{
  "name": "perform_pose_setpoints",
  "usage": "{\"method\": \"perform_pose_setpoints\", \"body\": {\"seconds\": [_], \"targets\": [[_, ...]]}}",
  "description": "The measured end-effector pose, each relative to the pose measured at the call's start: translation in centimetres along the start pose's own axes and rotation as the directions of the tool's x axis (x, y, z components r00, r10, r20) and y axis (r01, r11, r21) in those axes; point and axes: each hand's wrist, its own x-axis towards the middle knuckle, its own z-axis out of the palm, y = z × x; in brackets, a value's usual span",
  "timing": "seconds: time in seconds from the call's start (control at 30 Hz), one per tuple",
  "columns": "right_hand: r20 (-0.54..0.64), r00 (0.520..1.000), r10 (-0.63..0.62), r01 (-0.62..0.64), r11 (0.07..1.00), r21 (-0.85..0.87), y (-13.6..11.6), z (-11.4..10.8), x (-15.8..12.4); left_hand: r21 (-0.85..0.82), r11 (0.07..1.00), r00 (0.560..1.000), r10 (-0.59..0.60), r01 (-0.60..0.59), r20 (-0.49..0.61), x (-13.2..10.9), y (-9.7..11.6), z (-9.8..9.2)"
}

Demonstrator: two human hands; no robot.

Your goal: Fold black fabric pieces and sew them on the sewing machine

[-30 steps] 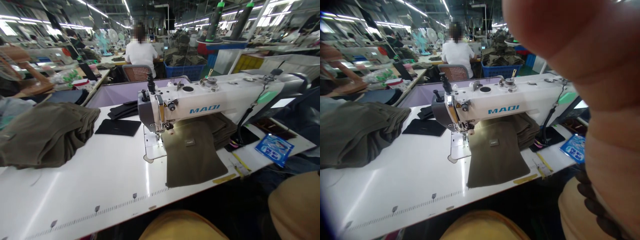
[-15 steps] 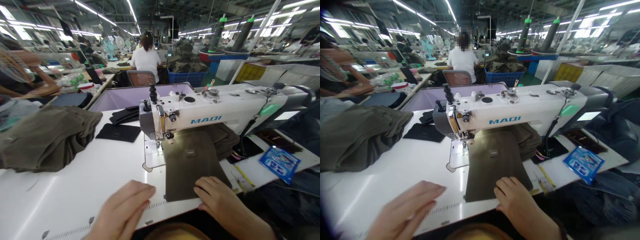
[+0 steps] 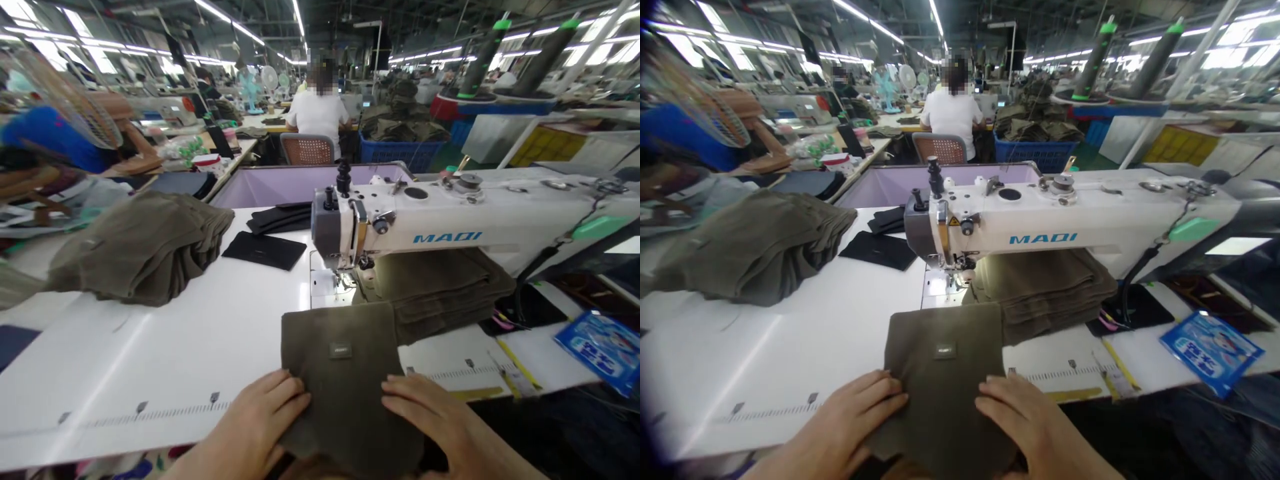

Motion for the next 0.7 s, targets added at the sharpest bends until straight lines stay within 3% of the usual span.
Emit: {"method": "perform_pose_setpoints", "body": {"seconds": [0.07, 0.13, 0.23, 0.37, 0.43, 0.5, 0.6, 0.7], "targets": [[0.053, 0.996, -0.072, 0.072, 0.997, -0.003, 0.4, 0.7, 0.8, -0.088, 0.989, 0.991, -0.123, 0.119, -0.052, -1.9, -1.1, -0.4], [0.025, 0.998, -0.059, 0.058, 0.997, 0.046, 0.6, 1.5, 2.2, -0.185, 0.957, 0.968, -0.239, 0.222, -0.078, -2.9, -2.1, -0.8], [-0.066, 0.987, 0.147, -0.123, 0.953, 0.275, 0.9, 2.4, 4.9, -0.295, 0.904, 0.933, -0.349, 0.311, -0.085, -3.0, -3.3, -1.3], [-0.105, 0.852, 0.512, -0.362, 0.723, 0.588, 1.7, 3.0, 8.2, -0.415, 0.839, 0.903, -0.421, 0.353, -0.084, -2.0, -4.3, -1.6], [-0.09, 0.817, 0.569, -0.346, 0.61, 0.713, 2.1, 3.6, 8.8, -0.467, 0.8, 0.881, -0.465, 0.376, -0.087, -1.5, -4.5, -1.7], [-0.094, 0.819, 0.566, -0.296, 0.557, 0.776, 2.4, 4.2, 8.8, -0.472, 0.774, 0.838, -0.532, 0.422, -0.121, -1.2, -4.7, -1.5], [-0.194, 0.797, 0.572, -0.338, 0.689, 0.641, 2.3, 4.7, 8.4, -0.422, 0.735, 0.746, -0.642, 0.531, -0.178, -0.9, -5.1, -0.6], [-0.248, 0.837, 0.488, -0.371, 0.839, 0.398, 2.0, 4.3, 8.3, -0.437, 0.69, 0.649, -0.712, 0.577, -0.268, -1.0, -5.5, 0.6]]}}
